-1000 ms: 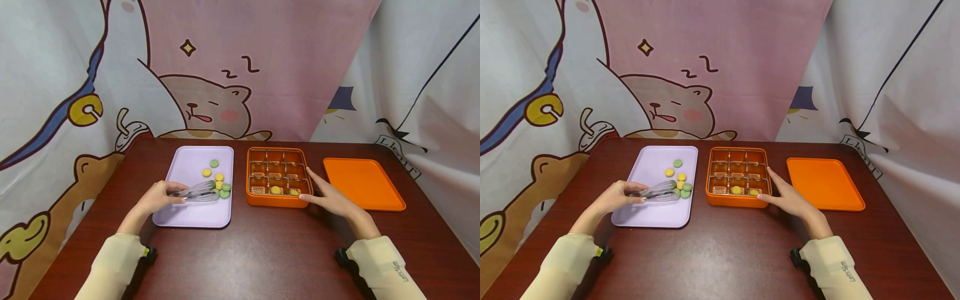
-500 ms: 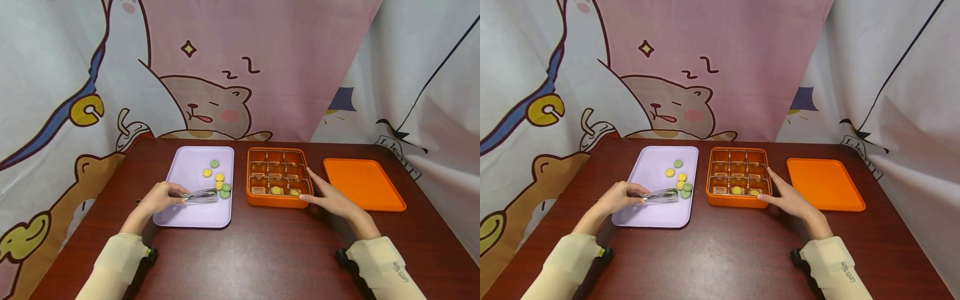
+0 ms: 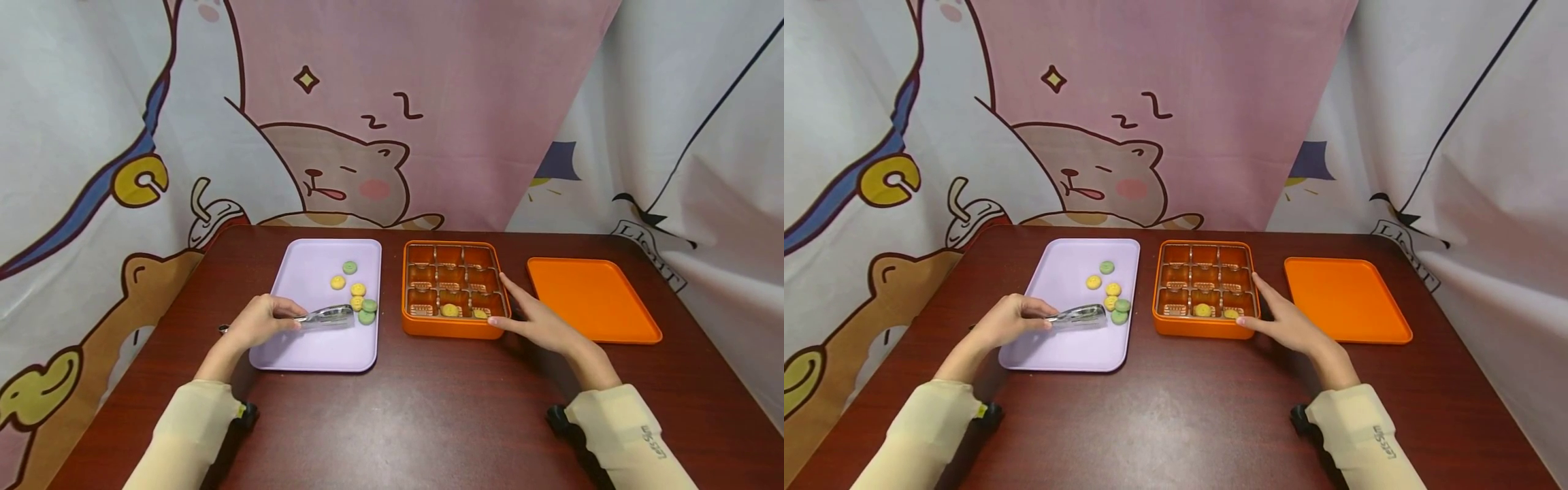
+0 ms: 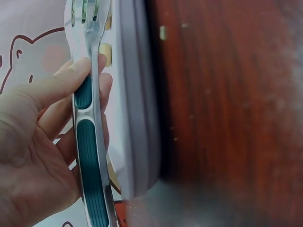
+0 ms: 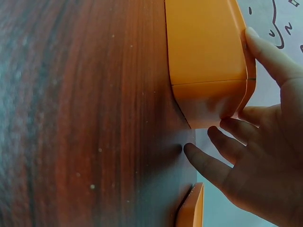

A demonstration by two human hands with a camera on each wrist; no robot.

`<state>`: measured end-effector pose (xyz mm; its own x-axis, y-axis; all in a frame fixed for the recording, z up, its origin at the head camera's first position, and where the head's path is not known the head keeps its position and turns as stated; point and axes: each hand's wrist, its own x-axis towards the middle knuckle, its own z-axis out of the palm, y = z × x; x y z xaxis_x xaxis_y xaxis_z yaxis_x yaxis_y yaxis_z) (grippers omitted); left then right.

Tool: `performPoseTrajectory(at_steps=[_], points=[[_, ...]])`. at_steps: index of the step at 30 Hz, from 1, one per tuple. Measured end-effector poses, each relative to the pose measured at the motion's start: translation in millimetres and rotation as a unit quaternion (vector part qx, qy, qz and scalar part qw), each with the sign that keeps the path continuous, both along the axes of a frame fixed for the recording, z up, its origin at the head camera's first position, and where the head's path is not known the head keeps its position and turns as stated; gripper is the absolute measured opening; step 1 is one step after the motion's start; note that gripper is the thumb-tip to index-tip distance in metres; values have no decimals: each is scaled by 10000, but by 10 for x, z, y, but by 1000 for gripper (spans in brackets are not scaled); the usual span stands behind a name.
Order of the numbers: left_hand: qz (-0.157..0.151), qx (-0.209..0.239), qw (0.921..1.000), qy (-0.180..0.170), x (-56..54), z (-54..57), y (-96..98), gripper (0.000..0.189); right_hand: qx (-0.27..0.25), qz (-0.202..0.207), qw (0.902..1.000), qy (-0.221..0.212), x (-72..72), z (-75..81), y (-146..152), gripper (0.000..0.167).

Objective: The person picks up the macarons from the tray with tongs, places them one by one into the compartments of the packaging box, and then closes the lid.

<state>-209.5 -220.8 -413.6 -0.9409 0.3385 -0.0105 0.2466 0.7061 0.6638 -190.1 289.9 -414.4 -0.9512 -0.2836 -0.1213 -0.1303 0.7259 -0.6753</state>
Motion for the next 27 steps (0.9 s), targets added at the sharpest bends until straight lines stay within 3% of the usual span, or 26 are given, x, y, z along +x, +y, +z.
performPoseTrajectory(at_steps=[27], points=[[88,273,9994,200,-139,179,235,19,-84,12,9999,-68,13,18,-7,100]])
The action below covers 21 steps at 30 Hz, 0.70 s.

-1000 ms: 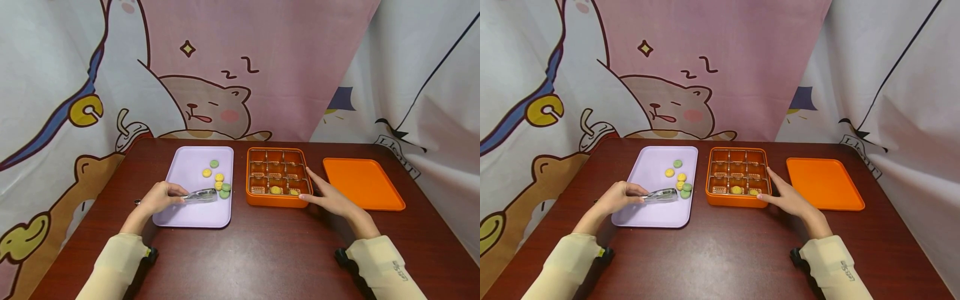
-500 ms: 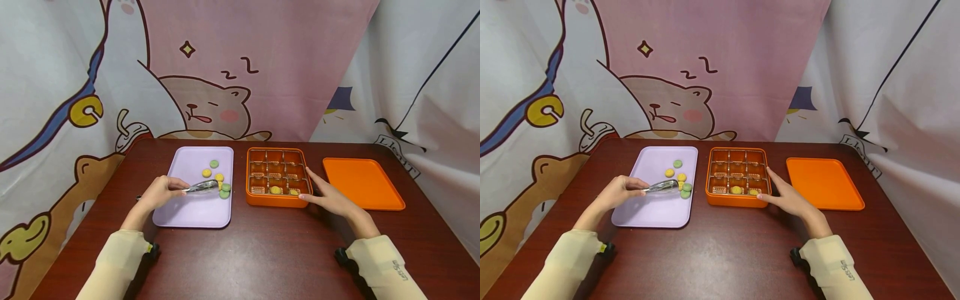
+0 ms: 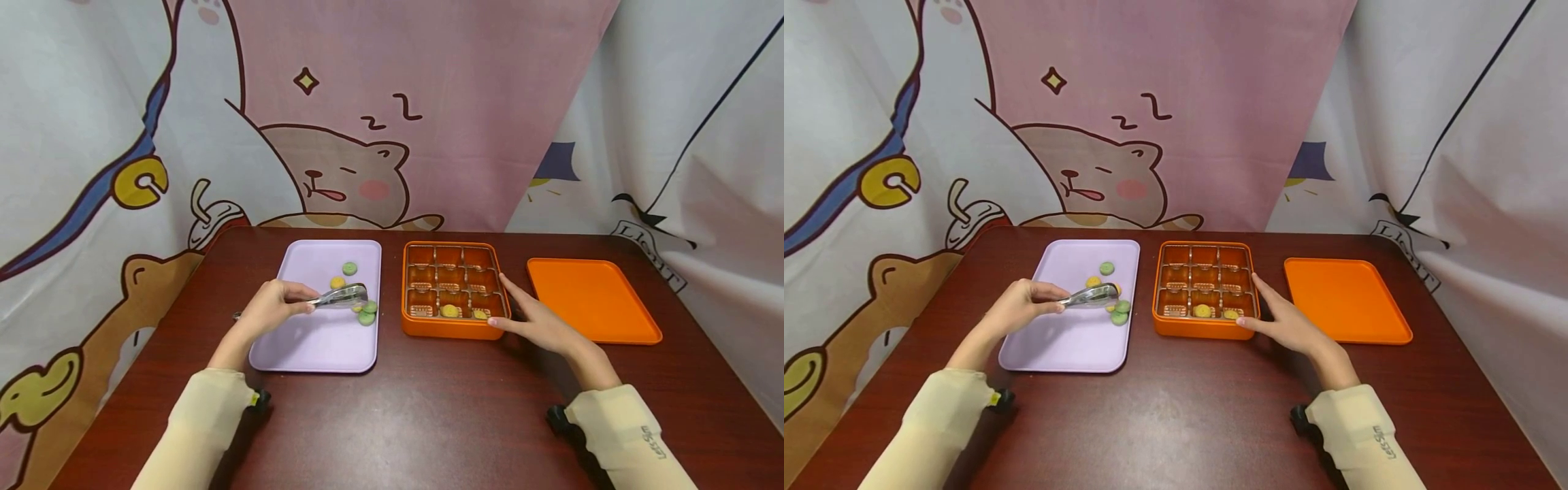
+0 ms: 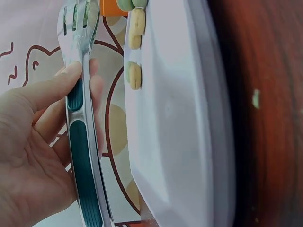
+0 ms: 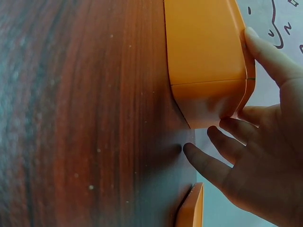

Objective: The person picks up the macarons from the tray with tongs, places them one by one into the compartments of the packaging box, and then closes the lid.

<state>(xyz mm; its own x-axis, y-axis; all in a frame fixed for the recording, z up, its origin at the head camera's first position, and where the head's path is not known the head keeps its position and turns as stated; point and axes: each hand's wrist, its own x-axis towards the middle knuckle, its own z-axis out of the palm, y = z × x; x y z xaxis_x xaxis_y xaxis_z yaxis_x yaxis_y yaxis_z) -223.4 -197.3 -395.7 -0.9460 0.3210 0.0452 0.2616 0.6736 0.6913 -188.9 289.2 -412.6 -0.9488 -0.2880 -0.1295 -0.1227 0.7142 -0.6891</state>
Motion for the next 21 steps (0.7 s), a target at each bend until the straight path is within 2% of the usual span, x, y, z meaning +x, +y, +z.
performPoseTrajectory(at_steps=[9,21], points=[[-152,151,9997,128,-8,60,105,20,50,11,10000,20,-3,-4,10,100],[-198,378,9991,22,-52,94,240,22,70,4,10000,48,-1,-4,10,99]])
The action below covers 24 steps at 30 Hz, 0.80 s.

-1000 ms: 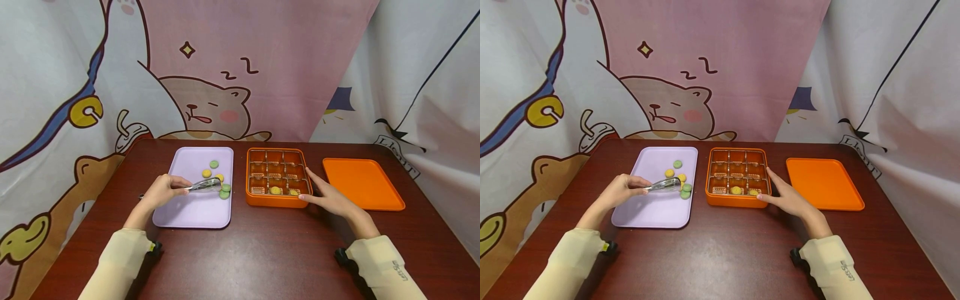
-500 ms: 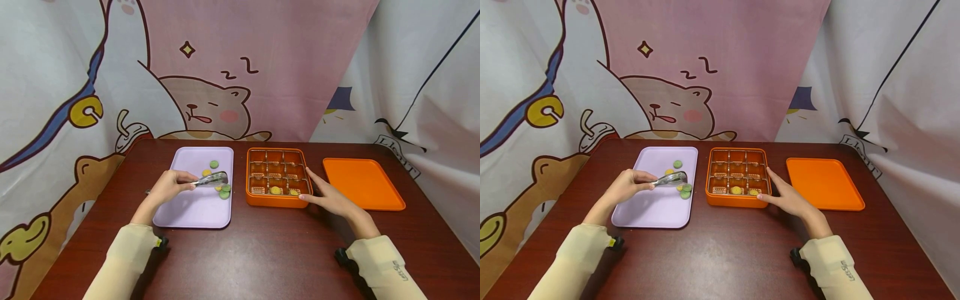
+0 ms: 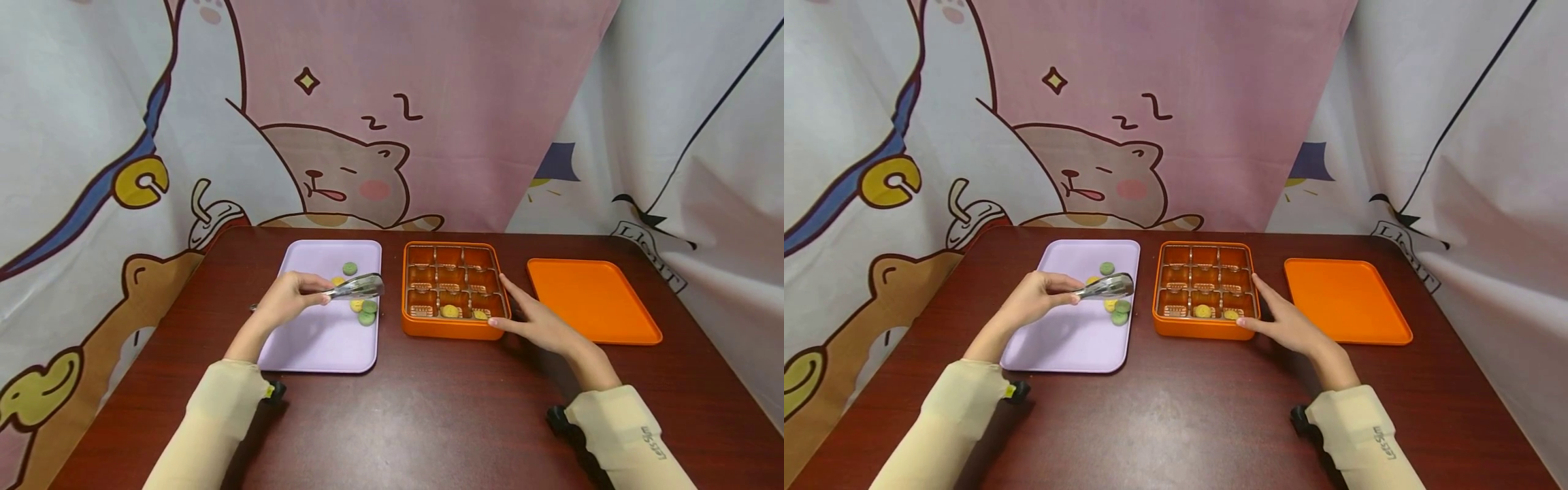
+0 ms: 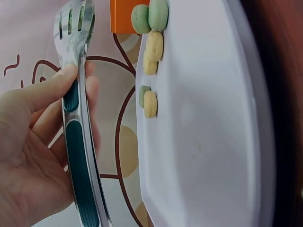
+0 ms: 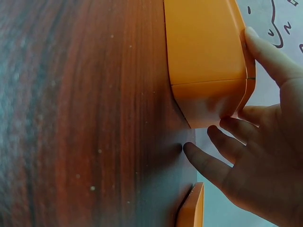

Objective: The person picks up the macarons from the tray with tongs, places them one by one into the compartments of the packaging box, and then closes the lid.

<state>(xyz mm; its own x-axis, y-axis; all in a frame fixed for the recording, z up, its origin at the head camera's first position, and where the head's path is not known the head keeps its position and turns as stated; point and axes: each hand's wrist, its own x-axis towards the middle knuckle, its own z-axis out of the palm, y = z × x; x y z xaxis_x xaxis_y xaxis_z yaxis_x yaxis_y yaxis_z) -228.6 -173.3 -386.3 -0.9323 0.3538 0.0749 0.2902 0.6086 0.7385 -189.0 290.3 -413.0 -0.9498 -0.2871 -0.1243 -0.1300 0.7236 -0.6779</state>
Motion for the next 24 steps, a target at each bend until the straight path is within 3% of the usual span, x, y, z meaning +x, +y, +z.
performPoseTrajectory(at_steps=[8,24], points=[[-20,104,9999,64,-15,6,120,23,-54,23,10000,10,-6,-11,3,98],[-357,455,9983,26,-51,18,415,24,-90,35,10000,-5,1,-8,-13,98]])
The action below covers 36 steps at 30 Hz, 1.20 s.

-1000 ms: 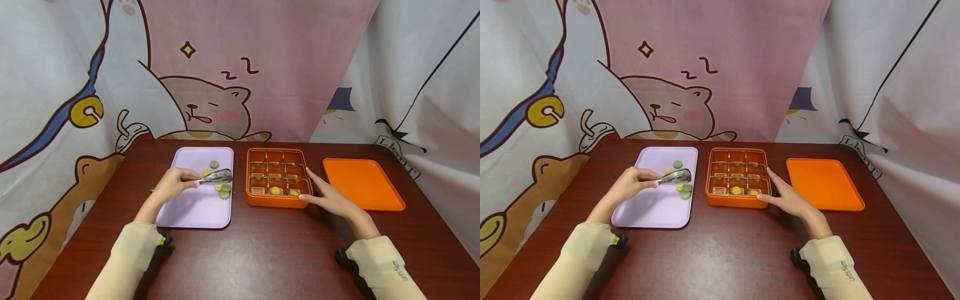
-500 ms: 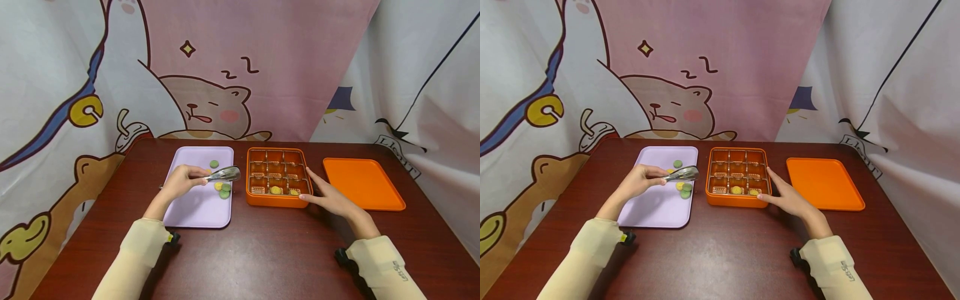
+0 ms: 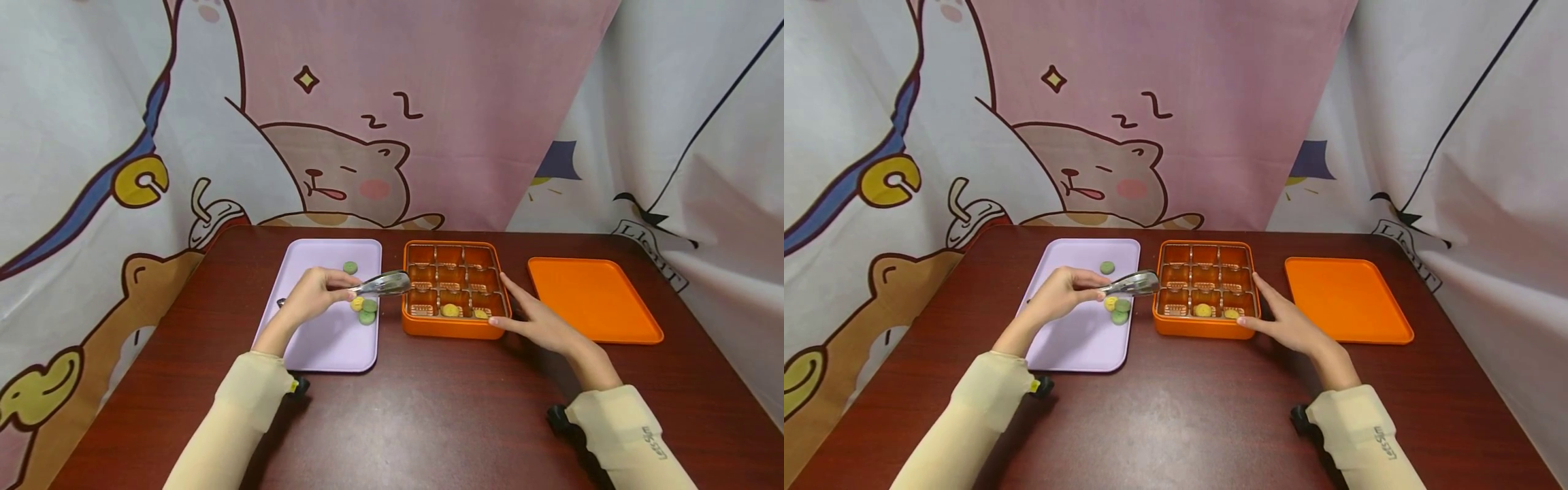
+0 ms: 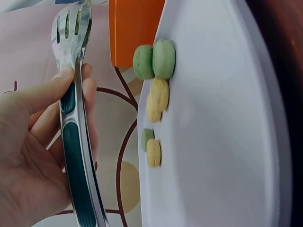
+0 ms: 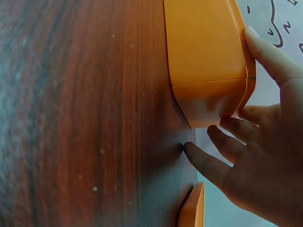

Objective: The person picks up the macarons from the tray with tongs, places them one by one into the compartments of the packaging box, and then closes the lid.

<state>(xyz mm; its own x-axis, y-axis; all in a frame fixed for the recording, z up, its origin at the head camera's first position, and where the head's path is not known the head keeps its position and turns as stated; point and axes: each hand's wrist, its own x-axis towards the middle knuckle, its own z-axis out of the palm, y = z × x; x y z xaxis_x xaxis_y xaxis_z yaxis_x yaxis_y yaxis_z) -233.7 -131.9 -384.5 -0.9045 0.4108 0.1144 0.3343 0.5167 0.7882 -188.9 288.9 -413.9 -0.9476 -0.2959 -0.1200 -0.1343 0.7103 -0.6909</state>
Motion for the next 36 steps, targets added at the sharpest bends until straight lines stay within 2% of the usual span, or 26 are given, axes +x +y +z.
performPoseTrajectory(at_steps=[6,12,20,24,30,36], points=[[-70,17,10000,8,-26,-17,145,23,-50,-36,10000,-75,-2,14,14,99],[-150,-112,9998,-66,-33,-33,271,24,114,-15,9999,-5,-12,14,19,98],[-247,53,9994,-218,-15,-68,306,32,146,-15,9999,-21,4,13,12,98],[-47,223,9996,-182,-19,-59,223,37,133,13,9999,30,3,10,13,97],[243,491,9984,-129,-49,0,-43,41,92,9,9999,52,0,4,11,97],[814,305,9962,-33,-79,6,-349,39,101,-8,9999,30,11,8,9,97]])
